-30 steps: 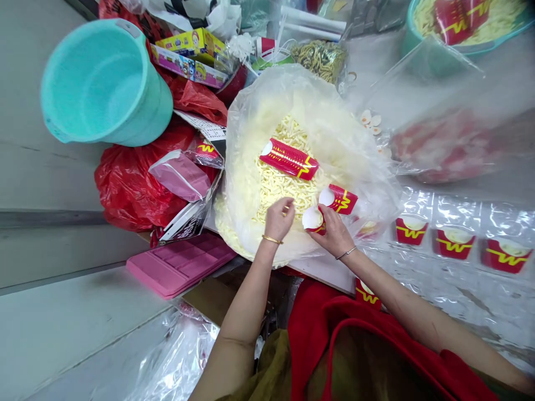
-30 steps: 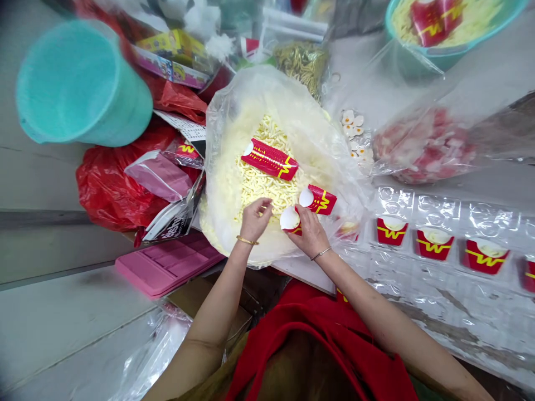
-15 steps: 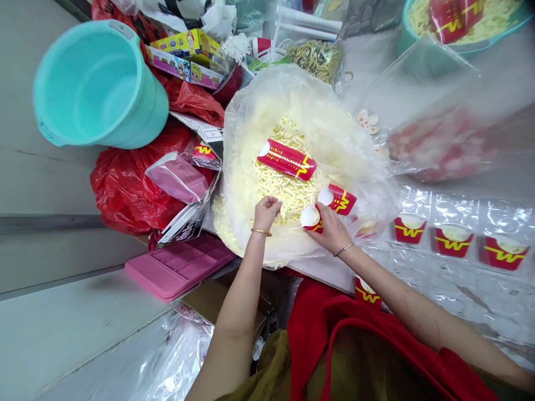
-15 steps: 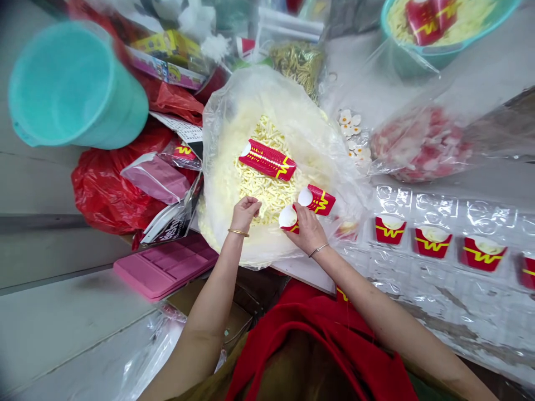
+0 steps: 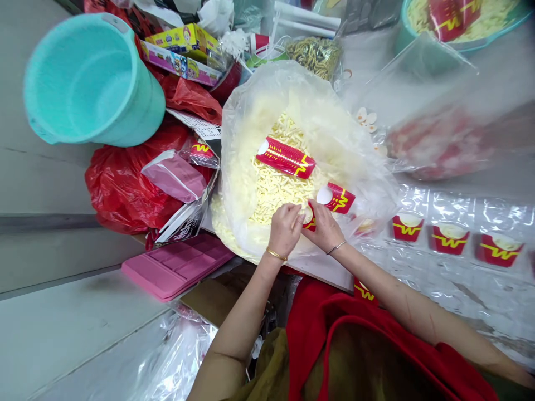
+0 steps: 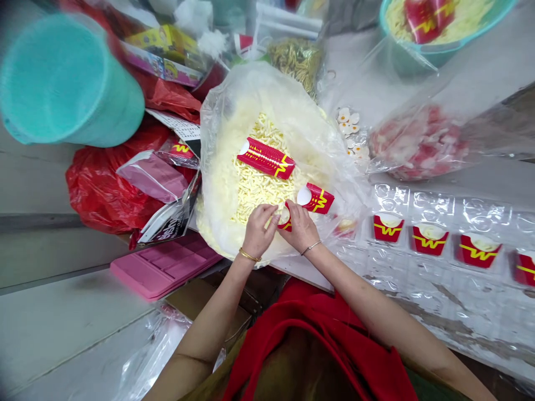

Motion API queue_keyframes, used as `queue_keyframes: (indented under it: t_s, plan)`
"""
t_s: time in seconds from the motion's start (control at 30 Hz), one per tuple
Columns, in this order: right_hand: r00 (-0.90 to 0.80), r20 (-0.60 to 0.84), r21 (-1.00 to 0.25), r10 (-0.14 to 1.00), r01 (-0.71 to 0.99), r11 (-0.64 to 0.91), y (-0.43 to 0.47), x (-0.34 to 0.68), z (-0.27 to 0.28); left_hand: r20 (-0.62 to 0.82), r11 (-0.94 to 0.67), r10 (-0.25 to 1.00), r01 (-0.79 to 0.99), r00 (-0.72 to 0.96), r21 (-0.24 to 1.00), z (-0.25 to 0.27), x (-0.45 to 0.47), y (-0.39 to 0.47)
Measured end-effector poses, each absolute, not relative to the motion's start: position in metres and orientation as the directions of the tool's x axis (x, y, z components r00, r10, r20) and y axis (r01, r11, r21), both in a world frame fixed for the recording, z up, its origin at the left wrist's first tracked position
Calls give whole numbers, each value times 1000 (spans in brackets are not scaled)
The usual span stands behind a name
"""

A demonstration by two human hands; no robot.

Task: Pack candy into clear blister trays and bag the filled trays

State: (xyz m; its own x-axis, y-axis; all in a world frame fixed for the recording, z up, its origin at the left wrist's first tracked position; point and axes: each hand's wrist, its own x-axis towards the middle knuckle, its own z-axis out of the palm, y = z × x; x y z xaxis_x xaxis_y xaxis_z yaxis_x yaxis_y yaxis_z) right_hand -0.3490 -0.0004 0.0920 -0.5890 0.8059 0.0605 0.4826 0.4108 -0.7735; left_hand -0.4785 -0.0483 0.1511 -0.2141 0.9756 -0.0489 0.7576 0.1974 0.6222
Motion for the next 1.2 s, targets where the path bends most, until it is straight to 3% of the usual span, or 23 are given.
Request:
queue_keyframes:
  t_s: [0.13, 0.23, 0.37, 0.5, 0.57, 0.63, 0.7, 0.8, 0.9, 0.97, 1.03, 1.1, 1.2]
  plan:
    - [-592, 138, -811, 794, 392, 434, -7, -339, 80, -182, 167, 977, 925, -110, 340, 156, -445, -58]
    - [-551, 163, -834, 818, 367, 413, -14, -332, 75, -237, 109, 971, 933, -27, 342, 156, -432, -58]
    - [-520, 154, -811, 840, 419, 408, -12, -323, 75, -115, 94, 992, 885, -46, 455, 147, -454, -45]
    - [-505, 149, -775, 850, 474, 417, -5, -316, 75, -106, 237, 971, 931, -216, 278, 122, -494, -21]
    - [-511, 138, -771, 849, 482, 415, -3, -312, 73, -173, 238, 963, 957, -209, 168, 107, -508, -11]
    - [-513, 127, -771, 849, 487, 410, -3, -310, 71, -217, 197, 962, 971, -164, 137, 94, -517, -5]
    - [-505, 122, -771, 854, 494, 402, -4, -309, 71, -210, 162, 970, 968, -121, 192, 85, -523, -5]
    - [-489, 115, -772, 865, 504, 387, -3, -309, 72, -151, 249, 968, 869, -203, 428, 80, -530, -13]
    - [-486, 116, -769, 866, 508, 388, -1, -311, 73, -223, 426, 880, 487, -420, 762, 84, -534, -24]
    - [-494, 128, -761, 860, 507, 404, 0, -314, 74, -330, 434, 819, 132, -469, 891, 94, -532, -28]
    - [-512, 133, -754, 849, 504, 422, 0, -320, 77, -398, 379, 804, -136, -442, 916, 106, -526, -31]
    - [-528, 128, -749, 839, 503, 431, -1, -327, 80, -421, 339, 817, -263, -394, 903, 119, -516, -32]
    - [-533, 130, -746, 836, 503, 436, -4, -338, 84, -392, 352, 846, -173, -362, 920, 134, -501, -34]
